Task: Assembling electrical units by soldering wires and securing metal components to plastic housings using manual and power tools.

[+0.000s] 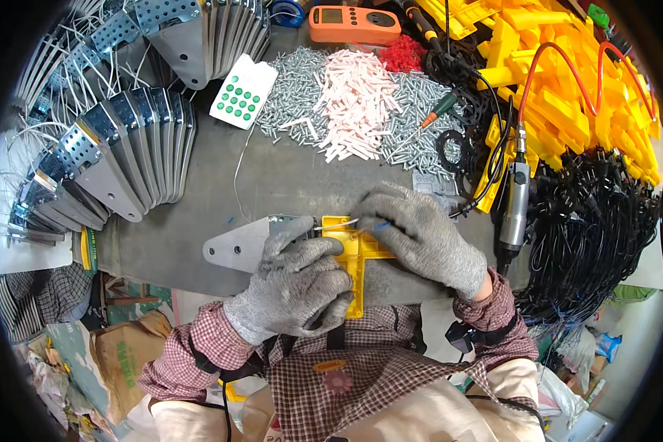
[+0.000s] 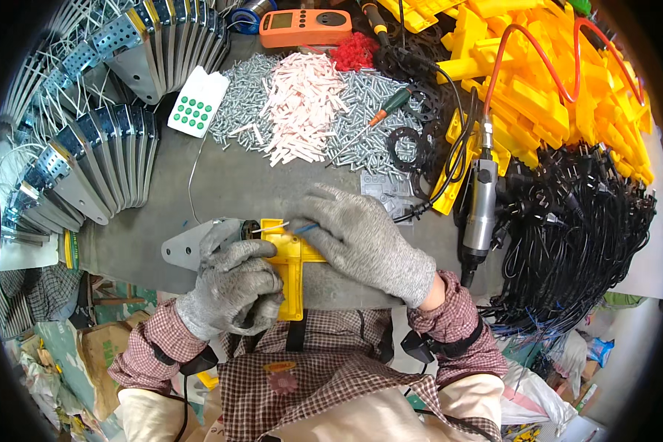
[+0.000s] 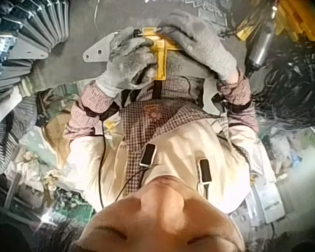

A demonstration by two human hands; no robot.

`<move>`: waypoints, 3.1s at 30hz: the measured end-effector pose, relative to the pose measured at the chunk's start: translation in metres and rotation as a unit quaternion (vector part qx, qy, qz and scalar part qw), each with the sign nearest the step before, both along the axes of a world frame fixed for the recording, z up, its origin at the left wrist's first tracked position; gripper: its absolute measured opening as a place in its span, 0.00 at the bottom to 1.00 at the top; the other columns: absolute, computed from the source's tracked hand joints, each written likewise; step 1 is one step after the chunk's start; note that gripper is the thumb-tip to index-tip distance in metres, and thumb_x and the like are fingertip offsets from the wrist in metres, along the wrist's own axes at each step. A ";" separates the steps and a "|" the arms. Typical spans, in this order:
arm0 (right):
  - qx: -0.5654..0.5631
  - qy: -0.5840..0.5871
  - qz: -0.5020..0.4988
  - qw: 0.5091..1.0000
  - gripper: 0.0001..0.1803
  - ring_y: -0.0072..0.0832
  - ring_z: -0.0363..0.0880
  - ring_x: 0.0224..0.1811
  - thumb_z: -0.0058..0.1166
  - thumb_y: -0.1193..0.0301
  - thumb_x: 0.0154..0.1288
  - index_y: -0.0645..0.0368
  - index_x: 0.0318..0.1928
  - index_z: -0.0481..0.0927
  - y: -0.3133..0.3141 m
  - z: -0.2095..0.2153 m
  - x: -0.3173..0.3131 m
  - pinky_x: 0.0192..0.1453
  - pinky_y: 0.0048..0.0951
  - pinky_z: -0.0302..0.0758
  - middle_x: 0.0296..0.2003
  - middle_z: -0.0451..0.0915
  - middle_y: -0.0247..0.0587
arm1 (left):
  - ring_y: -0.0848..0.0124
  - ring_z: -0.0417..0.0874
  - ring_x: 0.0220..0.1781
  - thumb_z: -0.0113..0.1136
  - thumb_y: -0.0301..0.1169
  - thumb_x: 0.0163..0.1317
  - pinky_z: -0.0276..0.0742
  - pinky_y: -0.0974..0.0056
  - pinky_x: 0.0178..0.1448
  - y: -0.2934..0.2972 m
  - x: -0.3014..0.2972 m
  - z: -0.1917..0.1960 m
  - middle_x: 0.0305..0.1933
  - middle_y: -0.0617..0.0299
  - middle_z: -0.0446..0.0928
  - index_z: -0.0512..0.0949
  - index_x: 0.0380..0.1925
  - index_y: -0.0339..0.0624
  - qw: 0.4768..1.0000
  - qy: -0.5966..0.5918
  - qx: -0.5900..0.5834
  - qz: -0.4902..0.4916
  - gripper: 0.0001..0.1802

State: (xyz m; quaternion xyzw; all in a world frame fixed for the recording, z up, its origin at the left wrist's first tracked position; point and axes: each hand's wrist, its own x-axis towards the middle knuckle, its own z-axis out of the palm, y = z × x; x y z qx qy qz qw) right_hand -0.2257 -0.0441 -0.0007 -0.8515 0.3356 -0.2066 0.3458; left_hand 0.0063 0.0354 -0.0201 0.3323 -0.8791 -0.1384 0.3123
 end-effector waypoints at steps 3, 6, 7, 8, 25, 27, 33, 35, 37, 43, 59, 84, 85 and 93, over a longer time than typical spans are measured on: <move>0.073 -0.015 -0.036 0.997 0.11 0.49 0.82 0.45 0.51 0.68 0.73 0.62 0.46 0.81 -0.003 -0.005 0.001 0.49 0.44 0.78 0.40 0.81 0.52 | 0.60 0.79 0.54 0.72 0.32 0.51 0.58 0.42 0.75 -0.010 -0.009 0.017 0.42 0.64 0.80 0.79 0.37 0.47 0.991 0.035 0.043 0.120 0.14; 0.108 -0.005 -0.050 0.993 0.12 0.48 0.82 0.45 0.50 0.67 0.75 0.62 0.47 0.81 -0.005 -0.007 -0.001 0.50 0.43 0.77 0.41 0.82 0.52 | 0.59 0.78 0.53 0.69 0.32 0.56 0.60 0.44 0.74 -0.025 -0.021 0.038 0.40 0.63 0.78 0.81 0.37 0.46 0.975 -0.070 0.020 0.208 0.10; 0.108 -0.034 -0.054 0.992 0.12 0.49 0.82 0.46 0.50 0.67 0.74 0.62 0.47 0.81 -0.005 -0.015 -0.004 0.51 0.43 0.77 0.40 0.82 0.52 | 0.59 0.78 0.52 0.69 0.33 0.56 0.61 0.44 0.73 -0.028 -0.024 0.039 0.40 0.62 0.77 0.82 0.37 0.45 0.970 -0.107 0.007 0.217 0.10; 0.097 -0.029 -0.051 0.994 0.13 0.49 0.82 0.46 0.51 0.66 0.74 0.62 0.48 0.81 -0.005 -0.014 -0.004 0.51 0.43 0.77 0.41 0.82 0.52 | 0.59 0.77 0.52 0.69 0.33 0.57 0.62 0.44 0.72 -0.030 -0.024 0.039 0.40 0.61 0.77 0.82 0.36 0.45 0.962 -0.147 -0.006 0.229 0.09; 0.225 -0.100 -0.119 0.962 0.13 0.27 0.81 0.37 0.49 0.70 0.77 0.66 0.53 0.77 -0.006 -0.001 0.011 0.43 0.30 0.78 0.36 0.81 0.42 | 0.74 0.84 0.54 0.63 0.19 0.66 0.79 0.67 0.61 -0.040 -0.006 0.023 0.49 0.57 0.83 0.67 0.63 0.34 0.881 0.252 0.373 0.143 0.27; 0.239 -0.124 -0.100 0.958 0.12 0.22 0.80 0.37 0.50 0.71 0.77 0.67 0.52 0.78 -0.009 -0.002 0.010 0.43 0.27 0.78 0.37 0.82 0.38 | 0.73 0.84 0.54 0.63 0.19 0.66 0.78 0.67 0.63 -0.042 -0.006 0.022 0.47 0.56 0.84 0.67 0.63 0.33 0.883 0.252 0.372 0.133 0.27; 0.392 -0.171 -0.126 0.895 0.10 0.15 0.79 0.38 0.58 0.72 0.70 0.65 0.48 0.82 -0.008 0.009 0.014 0.43 0.21 0.78 0.39 0.84 0.34 | 0.73 0.84 0.54 0.64 0.20 0.66 0.78 0.65 0.65 -0.043 -0.004 0.024 0.48 0.57 0.84 0.66 0.64 0.33 0.899 0.238 0.348 0.121 0.28; 0.410 -0.162 -0.140 0.887 0.09 0.15 0.78 0.38 0.61 0.72 0.67 0.63 0.44 0.83 -0.008 0.008 0.015 0.42 0.21 0.76 0.39 0.83 0.32 | 0.73 0.84 0.54 0.65 0.20 0.65 0.78 0.66 0.64 -0.044 -0.004 0.024 0.49 0.57 0.83 0.67 0.64 0.33 0.906 0.227 0.335 0.122 0.28; 0.363 -0.155 -0.112 0.912 0.08 0.15 0.76 0.37 0.61 0.72 0.65 0.62 0.42 0.83 -0.011 0.000 0.010 0.41 0.21 0.74 0.38 0.83 0.31 | 0.74 0.84 0.53 0.65 0.21 0.65 0.79 0.66 0.63 -0.043 -0.005 0.024 0.51 0.57 0.82 0.68 0.63 0.33 0.899 0.240 0.346 0.121 0.27; 0.240 -0.158 -0.070 0.955 0.07 0.16 0.73 0.36 0.62 0.70 0.63 0.60 0.39 0.83 -0.010 -0.006 0.012 0.40 0.23 0.70 0.34 0.81 0.31 | 0.74 0.84 0.51 0.65 0.21 0.66 0.80 0.68 0.59 -0.041 -0.002 0.021 0.48 0.59 0.81 0.75 0.54 0.34 0.913 0.229 0.321 0.108 0.17; 0.106 -0.086 -0.118 0.984 0.08 0.23 0.75 0.30 0.62 0.71 0.64 0.59 0.42 0.82 0.011 0.008 0.020 0.35 0.27 0.73 0.31 0.78 0.40 | 0.71 0.83 0.47 0.66 0.23 0.59 0.78 0.57 0.61 -0.032 -0.007 0.036 0.40 0.63 0.79 0.79 0.44 0.40 0.972 0.119 0.160 0.128 0.13; -0.152 -0.082 -0.023 0.985 0.12 0.34 0.80 0.29 0.63 0.81 0.52 0.60 0.39 0.79 0.018 0.004 0.023 0.31 0.34 0.76 0.34 0.79 0.41 | 0.63 0.75 0.63 0.62 0.24 0.63 0.72 0.52 0.67 -0.025 -0.004 0.029 0.59 0.55 0.73 0.77 0.52 0.42 0.930 0.224 0.284 0.067 0.16; -0.048 -0.060 -0.069 0.995 0.12 0.34 0.80 0.29 0.63 0.80 0.54 0.61 0.40 0.80 0.017 0.005 0.017 0.32 0.34 0.77 0.34 0.79 0.41 | 0.63 0.75 0.62 0.62 0.24 0.63 0.73 0.52 0.66 -0.028 -0.010 0.029 0.56 0.55 0.74 0.77 0.54 0.42 0.967 0.149 0.194 0.068 0.18; -0.075 0.006 -0.105 0.992 0.14 0.42 0.82 0.36 0.65 0.72 0.61 0.59 0.46 0.80 0.036 0.020 0.014 0.38 0.37 0.79 0.38 0.80 0.46 | 0.67 0.80 0.39 0.67 0.22 0.50 0.66 0.52 0.69 -0.026 -0.021 0.025 0.37 0.70 0.78 0.78 0.54 0.45 0.971 0.129 0.148 0.138 0.28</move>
